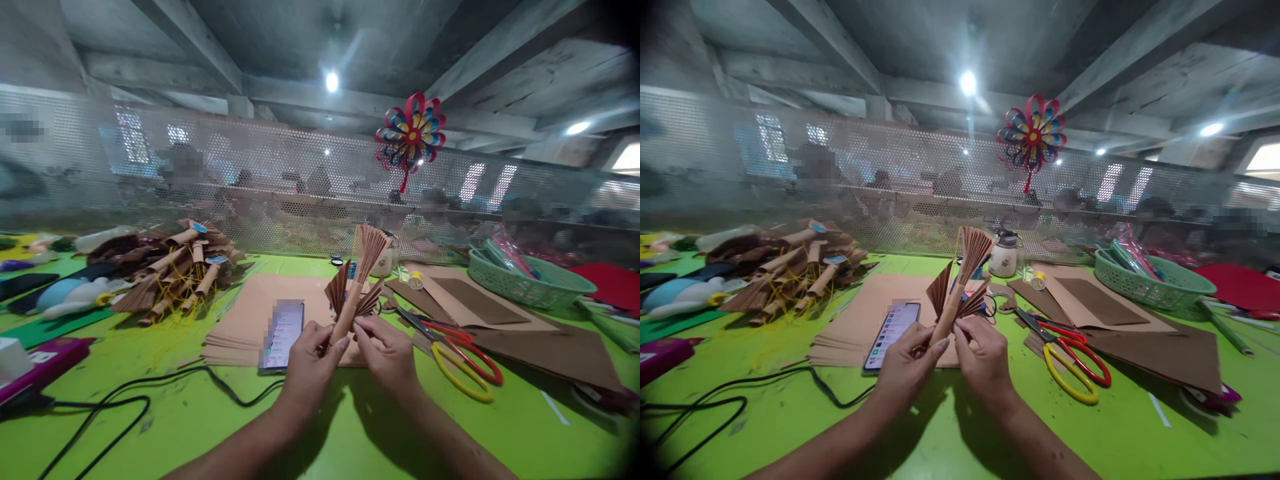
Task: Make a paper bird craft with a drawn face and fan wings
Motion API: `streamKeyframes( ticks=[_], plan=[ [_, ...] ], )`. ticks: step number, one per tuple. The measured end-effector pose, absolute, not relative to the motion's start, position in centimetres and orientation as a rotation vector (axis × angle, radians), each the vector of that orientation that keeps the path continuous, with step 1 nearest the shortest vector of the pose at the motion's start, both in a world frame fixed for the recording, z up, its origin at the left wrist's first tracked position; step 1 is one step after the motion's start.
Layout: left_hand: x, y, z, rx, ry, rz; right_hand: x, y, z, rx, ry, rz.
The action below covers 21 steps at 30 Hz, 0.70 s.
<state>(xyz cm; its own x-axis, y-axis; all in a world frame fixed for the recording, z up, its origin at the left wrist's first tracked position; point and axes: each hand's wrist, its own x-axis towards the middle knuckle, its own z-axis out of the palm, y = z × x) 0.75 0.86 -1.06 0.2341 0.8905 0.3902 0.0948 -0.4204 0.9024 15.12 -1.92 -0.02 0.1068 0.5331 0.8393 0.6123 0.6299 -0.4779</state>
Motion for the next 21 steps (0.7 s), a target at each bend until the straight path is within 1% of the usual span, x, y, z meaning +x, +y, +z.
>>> streamKeyframes(
  ticks=[9,21],
  plan=[
    [0.52,0.29,-1.0,1.838,0.943,1.275,15.59,-2.08,-0.37,-1.093,-1.674,-0.299],
    [0.57,0.37,-0.86,1.845,0.949,1.262,15.6,-2.28,-0.29,-1.136,-1.74,-0.334]
  ],
)
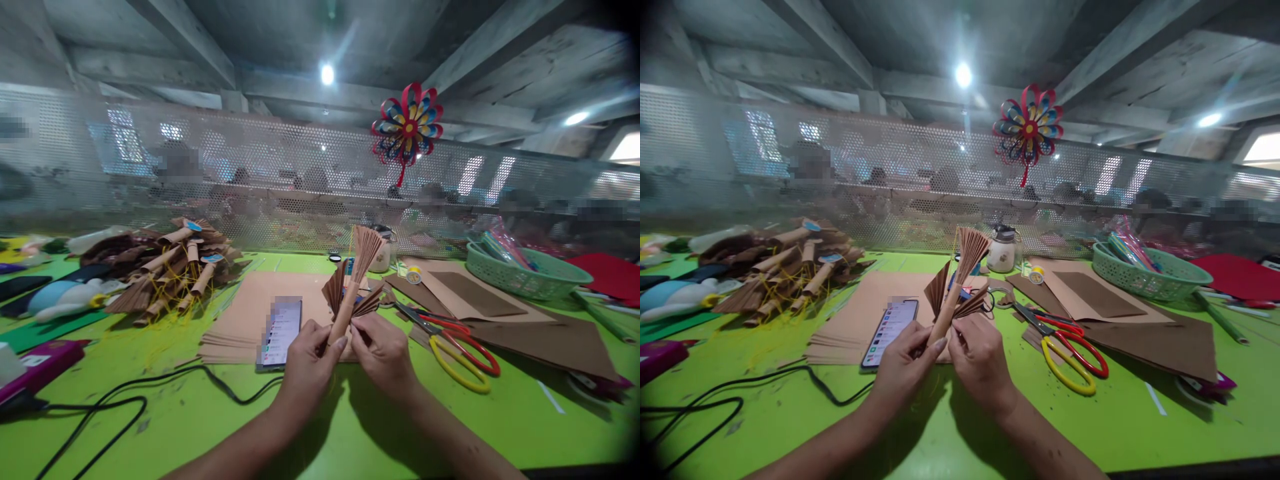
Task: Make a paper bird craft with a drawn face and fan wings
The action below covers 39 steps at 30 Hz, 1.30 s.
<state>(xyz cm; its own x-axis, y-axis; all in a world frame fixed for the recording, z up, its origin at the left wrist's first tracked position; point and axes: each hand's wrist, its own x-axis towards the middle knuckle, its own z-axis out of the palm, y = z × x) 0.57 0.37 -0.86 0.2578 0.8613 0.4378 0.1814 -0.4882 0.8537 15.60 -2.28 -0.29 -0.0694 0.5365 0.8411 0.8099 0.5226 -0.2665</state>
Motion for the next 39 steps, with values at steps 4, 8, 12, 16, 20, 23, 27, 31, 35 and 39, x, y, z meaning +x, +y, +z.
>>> streamKeyframes(
  ticks=[4,8,12,16,20,23,27,31,35,39],
  plan=[
    [0.6,0.4,-1.0,1.824,0.949,1.265,15.6,-2.4,-0.2,-1.112,-1.742,-0.318],
    [0.6,0.3,-0.9,1.786,0.944,1.251,15.5,-2.3,-0.2,-1.108,-1.73,-0.309],
    [0.7,0.2,-0.4,1.73,0.914,1.212,15.4,-2.4,-0.1,-1.068,-1.634,-0.188],
    [0.7,0.1,0.0,1.67,0.867,1.163,15.3,-2.8,0.1,-1.05,-1.525,-0.027],
    [0.5,0.1,0.0,1.619,0.829,1.129,15.4,-3.1,0.1,-1.078,-1.462,0.131],
    [0.4,0.2,0.0,1.588,0.814,1.119,15.7,-3.0,0.1,-1.104,-1.349,0.296],
    [0.5,0.0,0.0,1.558,0.794,1.102,16.2,-2.7,0.7,-1.073,-1.17,0.598],
    [0.6,-0.1,0.1,1.544,0.784,1.077,16.4,-2.8,1.3,-1.043,-1.091,0.721],
    [0.7,-0.1,0.1,1.545,0.773,1.064,16.2,-2.9,1.1,-1.018,-1.112,0.726],
    [0.7,-0.1,0.2,1.557,0.747,1.044,16.1,-2.7,0.7,-1.014,-1.112,0.729]
  ],
)
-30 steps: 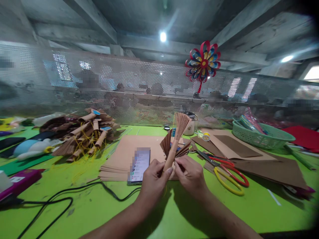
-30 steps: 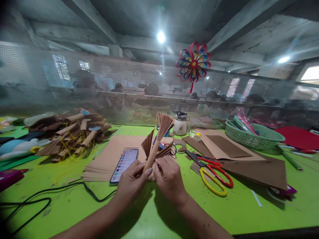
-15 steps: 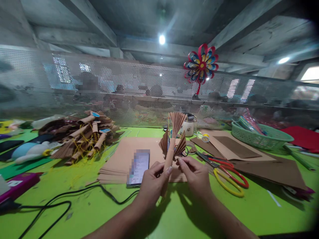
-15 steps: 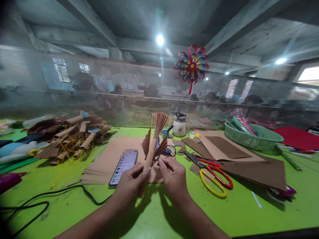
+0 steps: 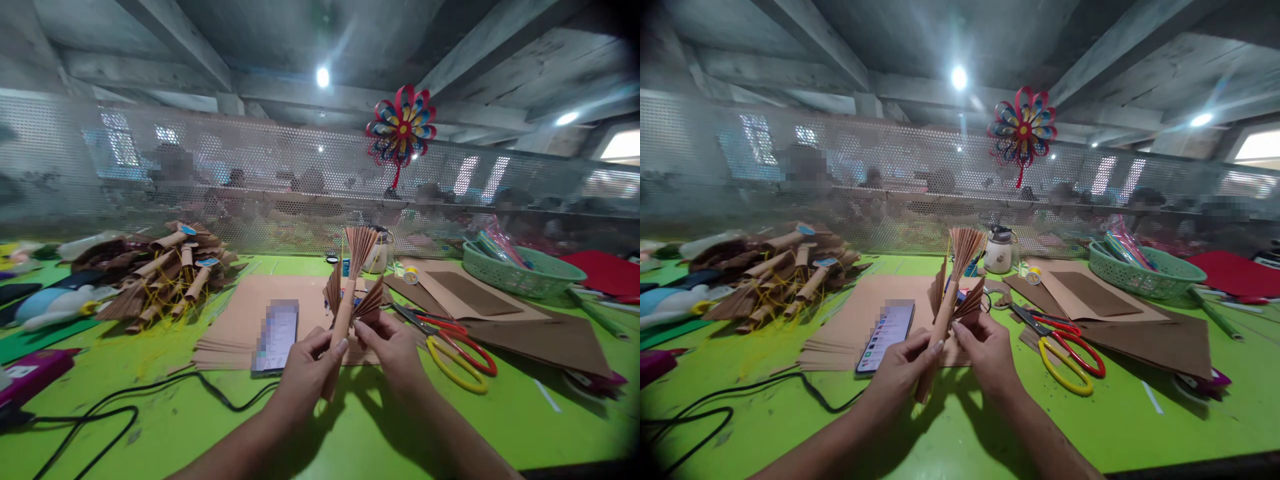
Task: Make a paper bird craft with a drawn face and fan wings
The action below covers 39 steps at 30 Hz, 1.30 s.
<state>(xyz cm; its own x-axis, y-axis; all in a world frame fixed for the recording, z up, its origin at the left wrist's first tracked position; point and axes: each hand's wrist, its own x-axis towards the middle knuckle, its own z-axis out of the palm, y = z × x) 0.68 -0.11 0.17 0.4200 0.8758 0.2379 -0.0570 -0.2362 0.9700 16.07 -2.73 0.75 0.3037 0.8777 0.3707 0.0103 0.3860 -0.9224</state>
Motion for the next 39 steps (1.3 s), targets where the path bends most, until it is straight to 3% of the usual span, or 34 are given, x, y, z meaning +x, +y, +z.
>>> streamKeyframes(
  ticks=[19,39],
  plan=[
    [0.8,-0.2,-0.1,1.516,0.722,1.045,16.7,-2.5,0.6,-0.955,-1.1,0.799],
    [0.7,-0.3,0.0,1.524,0.703,1.004,17.3,-2.9,1.7,-0.688,-0.93,1.125]
  ],
)
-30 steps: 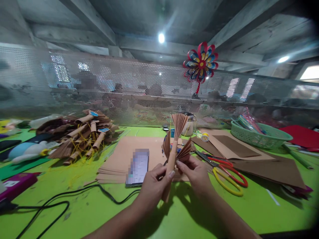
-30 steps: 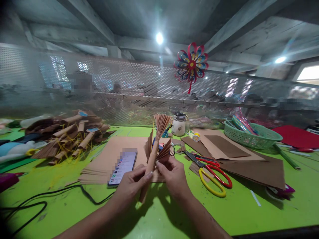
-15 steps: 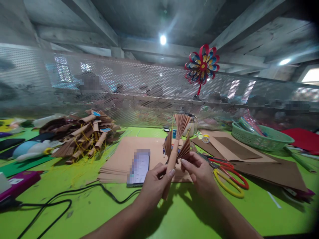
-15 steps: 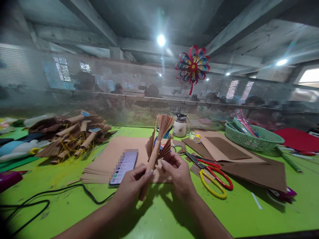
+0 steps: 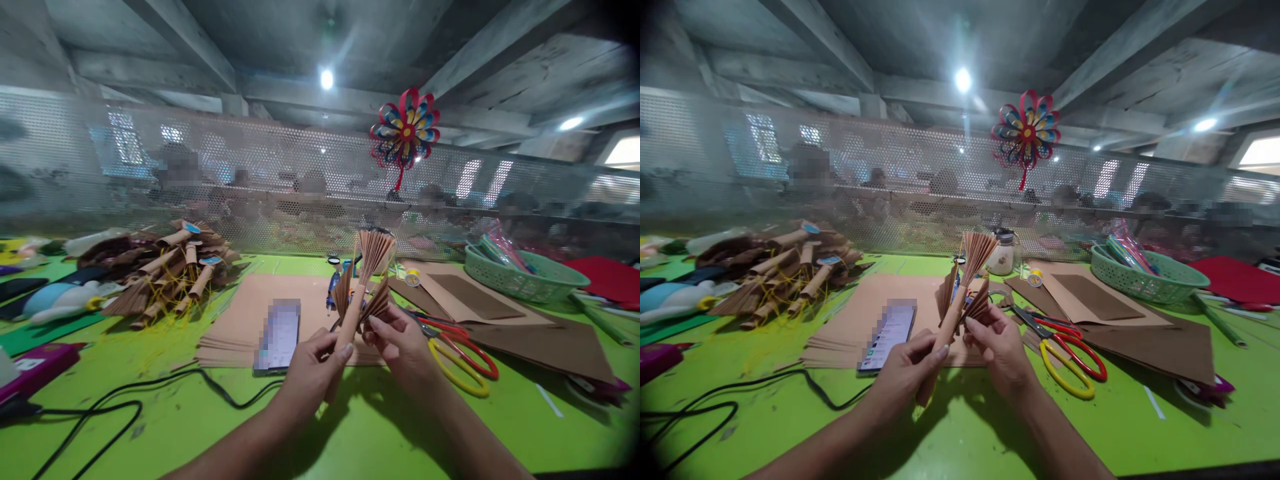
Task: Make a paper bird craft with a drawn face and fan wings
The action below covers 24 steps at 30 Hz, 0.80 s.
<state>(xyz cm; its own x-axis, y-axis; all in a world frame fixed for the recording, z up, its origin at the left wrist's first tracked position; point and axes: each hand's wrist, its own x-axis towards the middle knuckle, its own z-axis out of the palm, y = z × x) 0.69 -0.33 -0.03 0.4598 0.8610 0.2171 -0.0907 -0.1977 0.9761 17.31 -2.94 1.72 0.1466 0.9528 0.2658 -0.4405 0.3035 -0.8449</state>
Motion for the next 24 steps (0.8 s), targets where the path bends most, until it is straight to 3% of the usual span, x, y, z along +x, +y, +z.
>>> streamKeyframes(
  ticks=[24],
  plan=[
    [0.41,-0.03,-0.13,1.547,0.666,0.975,17.6,-2.85,1.35,-0.683,-1.02,1.105]
  ],
)
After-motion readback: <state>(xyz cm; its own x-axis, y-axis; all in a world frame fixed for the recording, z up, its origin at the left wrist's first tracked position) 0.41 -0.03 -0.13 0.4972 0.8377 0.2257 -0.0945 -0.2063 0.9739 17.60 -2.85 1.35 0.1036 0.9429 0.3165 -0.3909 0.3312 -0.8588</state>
